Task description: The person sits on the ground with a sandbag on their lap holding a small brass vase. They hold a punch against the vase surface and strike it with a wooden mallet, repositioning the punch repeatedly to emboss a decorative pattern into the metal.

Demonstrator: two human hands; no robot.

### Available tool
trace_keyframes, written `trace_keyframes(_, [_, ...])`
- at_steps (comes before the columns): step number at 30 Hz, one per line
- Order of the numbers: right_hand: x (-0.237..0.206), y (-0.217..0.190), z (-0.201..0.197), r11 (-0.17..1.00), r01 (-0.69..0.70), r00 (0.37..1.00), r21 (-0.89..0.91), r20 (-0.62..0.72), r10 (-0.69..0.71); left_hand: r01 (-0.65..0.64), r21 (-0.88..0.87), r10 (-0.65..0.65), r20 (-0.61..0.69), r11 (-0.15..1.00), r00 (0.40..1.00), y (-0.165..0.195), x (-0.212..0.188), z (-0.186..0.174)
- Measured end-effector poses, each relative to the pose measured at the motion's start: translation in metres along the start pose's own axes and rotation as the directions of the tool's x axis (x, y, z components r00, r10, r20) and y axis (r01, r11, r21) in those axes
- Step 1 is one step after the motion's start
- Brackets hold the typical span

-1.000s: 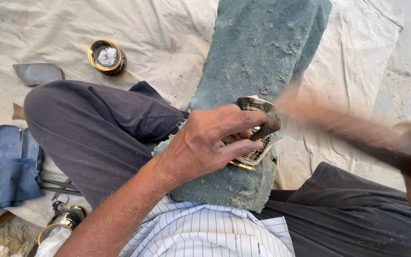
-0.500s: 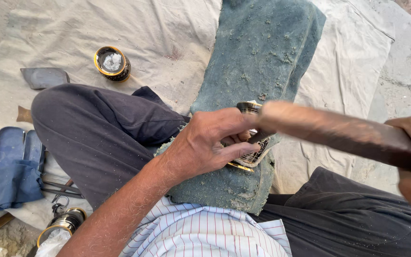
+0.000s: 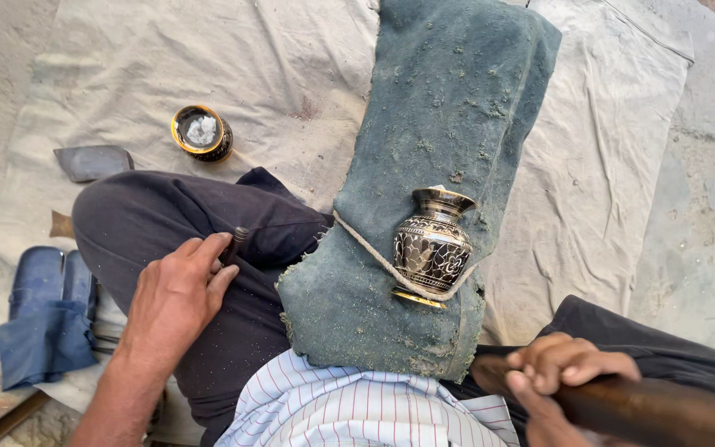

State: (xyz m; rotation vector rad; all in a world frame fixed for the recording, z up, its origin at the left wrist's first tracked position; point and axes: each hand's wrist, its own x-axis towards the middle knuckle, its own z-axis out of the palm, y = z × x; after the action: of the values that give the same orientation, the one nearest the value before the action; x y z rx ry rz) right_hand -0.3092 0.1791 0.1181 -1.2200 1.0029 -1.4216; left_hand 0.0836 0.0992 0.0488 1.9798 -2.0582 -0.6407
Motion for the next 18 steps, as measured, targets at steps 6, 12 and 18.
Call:
trace_keyframes(6, [-0.024,0.023,0.012,0.981,-0.134,0.986,-0.142,-0.121,0.118,-0.151,-0.236,0.080,-0.283,0.960,0.956,0.042,0.007,-0.006])
trace_keyframes(12, [-0.033,0.017,0.016,0.982,-0.157,0.965,-0.101,-0.226,0.131,-0.289,-0.711,0.177,-0.229,0.641,0.957,0.099,0.010,-0.008])
trace_keyframes(18, [-0.046,0.013,0.028,0.992,-0.104,0.965,-0.078,-0.247,0.082,-0.206,-0.841,0.224,-0.104,0.500,0.969,0.109,0.000,-0.009])
